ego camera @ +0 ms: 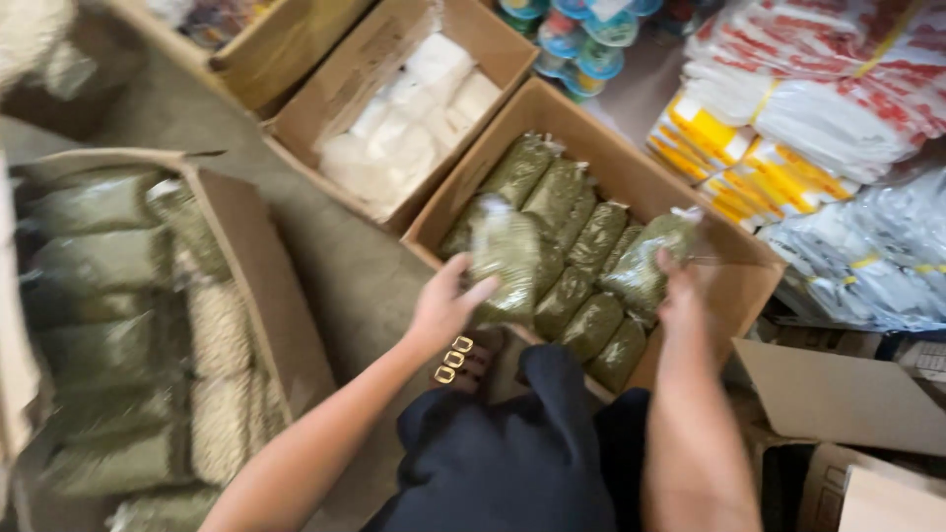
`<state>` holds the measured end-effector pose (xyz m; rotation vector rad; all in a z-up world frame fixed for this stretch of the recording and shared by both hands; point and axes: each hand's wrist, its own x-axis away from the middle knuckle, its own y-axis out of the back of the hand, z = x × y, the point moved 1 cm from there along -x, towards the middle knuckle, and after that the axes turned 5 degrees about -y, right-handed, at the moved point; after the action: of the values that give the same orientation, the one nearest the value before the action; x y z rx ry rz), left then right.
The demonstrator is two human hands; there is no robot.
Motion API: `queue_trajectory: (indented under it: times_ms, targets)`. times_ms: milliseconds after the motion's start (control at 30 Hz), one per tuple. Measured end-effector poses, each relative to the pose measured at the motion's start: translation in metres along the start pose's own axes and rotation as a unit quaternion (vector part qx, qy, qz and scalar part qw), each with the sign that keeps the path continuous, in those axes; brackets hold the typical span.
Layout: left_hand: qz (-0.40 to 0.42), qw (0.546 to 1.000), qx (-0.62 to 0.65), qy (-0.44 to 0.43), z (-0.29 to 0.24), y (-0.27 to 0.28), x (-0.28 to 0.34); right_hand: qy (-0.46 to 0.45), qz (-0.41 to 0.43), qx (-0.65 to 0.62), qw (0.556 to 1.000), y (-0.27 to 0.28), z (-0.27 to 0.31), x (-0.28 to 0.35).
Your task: Sort and pack various produce items into cardboard boxes.
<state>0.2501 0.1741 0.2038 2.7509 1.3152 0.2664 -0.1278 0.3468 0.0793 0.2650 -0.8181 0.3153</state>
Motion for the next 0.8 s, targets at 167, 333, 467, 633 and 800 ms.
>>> queue_trajectory:
  times_ms: [167,333,467,633,800]
  targets:
    - [0.037,0.977,-0.192,-0.084,0.078,-0.113,-0.128,-0.007,-0.047,0.044,0.998,0.004,-0.055,-0.058]
    - [0.097,0.94,-0.326,0.027,0.125,-0.178,-0.2,-0.005,-0.035,0.006,0.999,-0.031,-0.07,-0.069]
    - [0.075,0.924,-0.374,0.015,0.161,-0.209,-0.226,0.032,-0.123,0.021,0.992,-0.062,-0.069,-0.079]
    - [0.119,0.915,-0.385,0.034,0.162,-0.222,-0.234,0.165,-0.125,0.019,0.978,-0.06,-0.107,-0.131]
    - [0.102,0.818,-0.537,-0.181,0.161,-0.228,-0.225,0.316,-0.266,0.347,0.842,-0.091,-0.077,-0.091]
